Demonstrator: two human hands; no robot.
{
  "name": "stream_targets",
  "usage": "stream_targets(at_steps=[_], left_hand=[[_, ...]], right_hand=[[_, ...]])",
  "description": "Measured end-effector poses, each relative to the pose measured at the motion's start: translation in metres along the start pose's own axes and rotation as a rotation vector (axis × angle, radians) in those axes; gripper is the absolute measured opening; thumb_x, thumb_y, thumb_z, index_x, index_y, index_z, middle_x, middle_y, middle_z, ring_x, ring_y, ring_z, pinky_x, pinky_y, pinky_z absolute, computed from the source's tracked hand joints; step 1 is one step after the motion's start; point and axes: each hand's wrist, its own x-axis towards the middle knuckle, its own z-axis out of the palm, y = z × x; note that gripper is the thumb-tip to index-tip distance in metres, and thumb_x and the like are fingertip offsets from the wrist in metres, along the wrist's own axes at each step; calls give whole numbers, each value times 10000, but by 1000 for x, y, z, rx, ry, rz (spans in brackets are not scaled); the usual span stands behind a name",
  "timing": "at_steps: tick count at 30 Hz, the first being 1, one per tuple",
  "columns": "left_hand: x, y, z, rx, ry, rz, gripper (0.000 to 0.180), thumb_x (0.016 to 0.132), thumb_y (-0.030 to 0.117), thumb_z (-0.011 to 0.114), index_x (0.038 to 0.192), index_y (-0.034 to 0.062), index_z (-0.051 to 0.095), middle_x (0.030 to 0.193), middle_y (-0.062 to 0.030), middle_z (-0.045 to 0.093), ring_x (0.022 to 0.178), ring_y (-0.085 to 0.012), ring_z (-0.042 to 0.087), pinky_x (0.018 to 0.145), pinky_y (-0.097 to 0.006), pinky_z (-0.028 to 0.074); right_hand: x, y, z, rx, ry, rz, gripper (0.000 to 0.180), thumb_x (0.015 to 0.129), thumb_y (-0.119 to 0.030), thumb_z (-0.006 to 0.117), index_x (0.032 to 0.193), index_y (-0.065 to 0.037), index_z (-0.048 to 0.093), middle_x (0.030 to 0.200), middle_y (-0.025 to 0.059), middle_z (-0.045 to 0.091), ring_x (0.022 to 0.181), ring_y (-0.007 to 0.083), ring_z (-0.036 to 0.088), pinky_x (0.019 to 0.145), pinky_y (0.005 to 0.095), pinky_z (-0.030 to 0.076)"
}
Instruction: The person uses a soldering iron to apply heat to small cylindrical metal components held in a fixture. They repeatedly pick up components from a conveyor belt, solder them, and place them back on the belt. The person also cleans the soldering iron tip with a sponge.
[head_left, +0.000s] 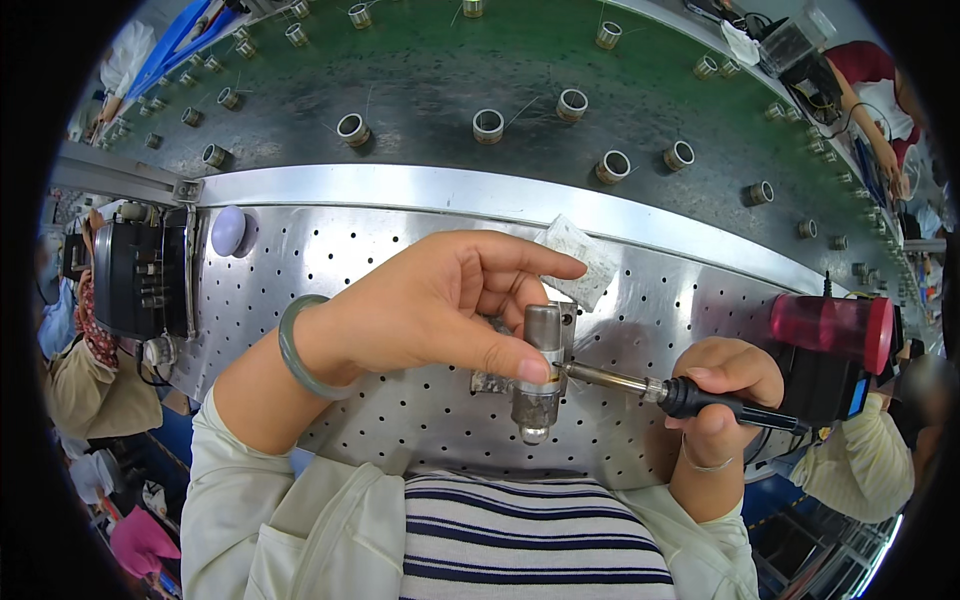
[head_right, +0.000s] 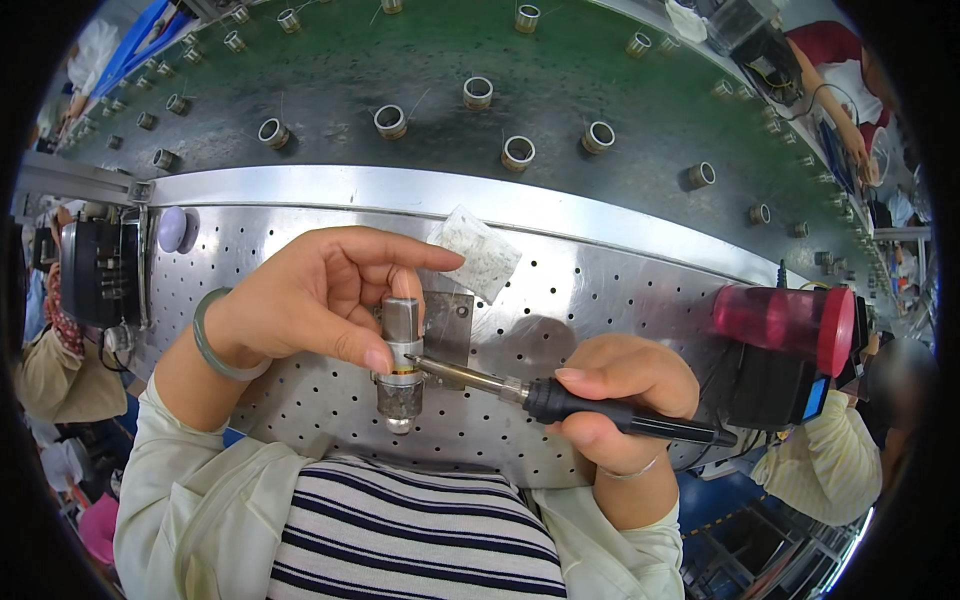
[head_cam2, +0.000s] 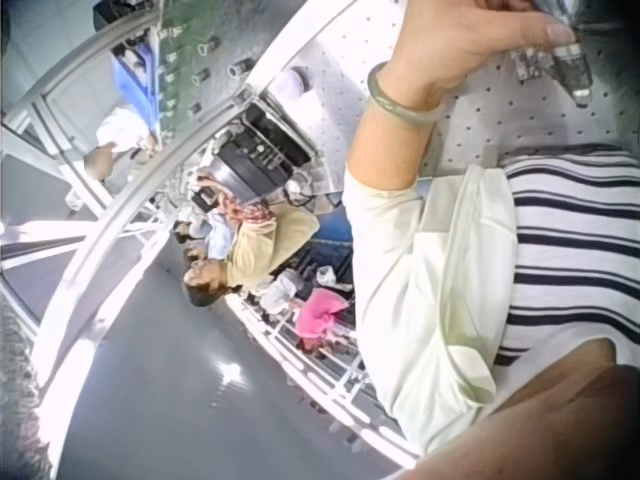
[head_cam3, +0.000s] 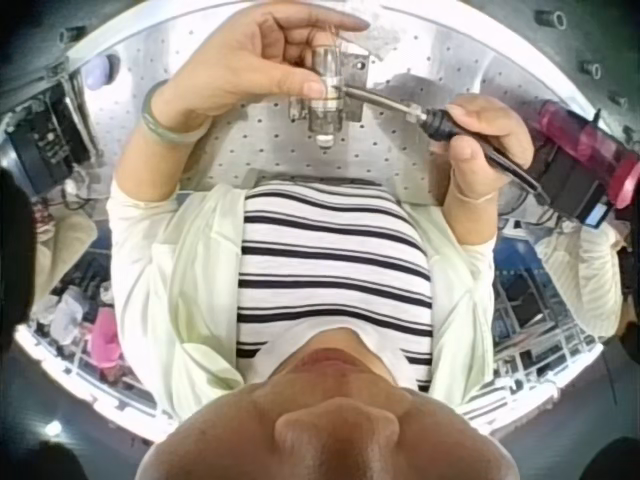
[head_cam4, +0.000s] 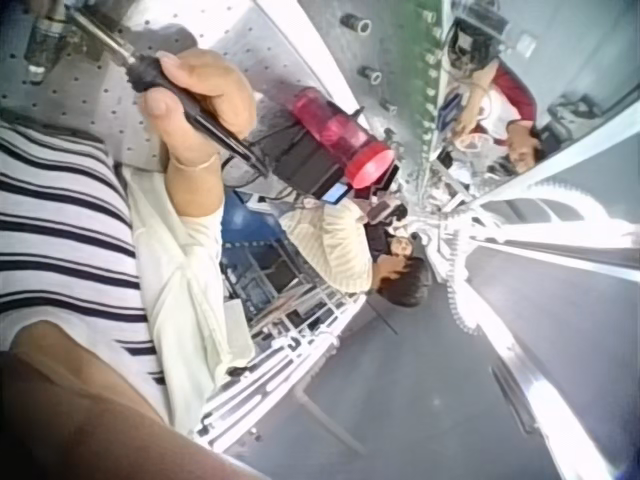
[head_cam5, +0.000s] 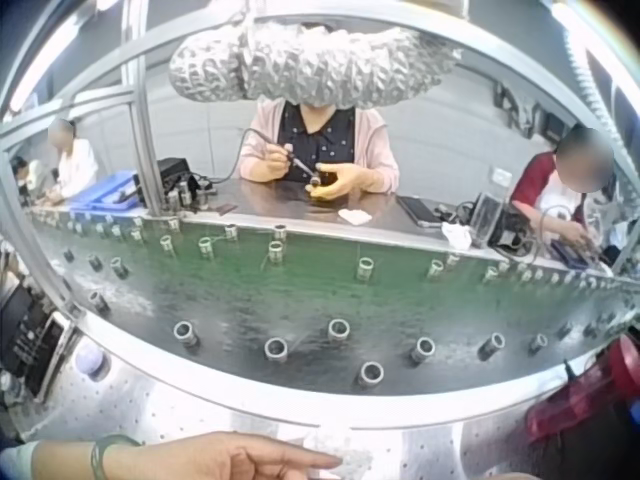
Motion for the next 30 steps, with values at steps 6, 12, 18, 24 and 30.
stream_targets(at_steps=[6,12,18,24,30], left_hand=[[-1,0,-2,13,-18,-4,739,669,-78,767,1331,-73,437,1006,-113,629,938,-148,619,759,-223,556],[-1,0,-3,-2,-27,-6,740,670,-68,768,1333,-68,440,1008,-121,634,969,-171,611,799,-247,542],[-1,-1,-3,4,-15,-17,746,666,-61,774,1334,-65,441,1001,-114,633,953,-156,609,803,-237,535],[-1,0,-2,6,-3,-22,748,666,-60,776,1334,-66,440,993,-110,630,912,-138,612,797,-233,532],[-1,0,-3,-5,-17,-28,752,665,-58,777,1335,-68,436,996,-107,627,905,-130,607,788,-230,533]], right_hand=[[-2,0,-5,60,-12,11,233,761,-59,736,878,74,584,645,124,611,480,169,589,460,252,469],[1,1,-1,80,-7,6,235,771,-74,740,883,65,587,652,122,614,477,164,587,458,244,465],[-3,-1,-4,113,20,10,242,782,-100,743,878,57,587,651,118,617,474,160,587,455,238,460],[-1,-2,1,30,36,41,244,783,-101,744,875,61,587,628,109,608,463,158,579,445,239,454],[0,0,-1,100,11,25,237,770,-76,744,868,66,582,620,111,600,472,162,583,447,243,459]])
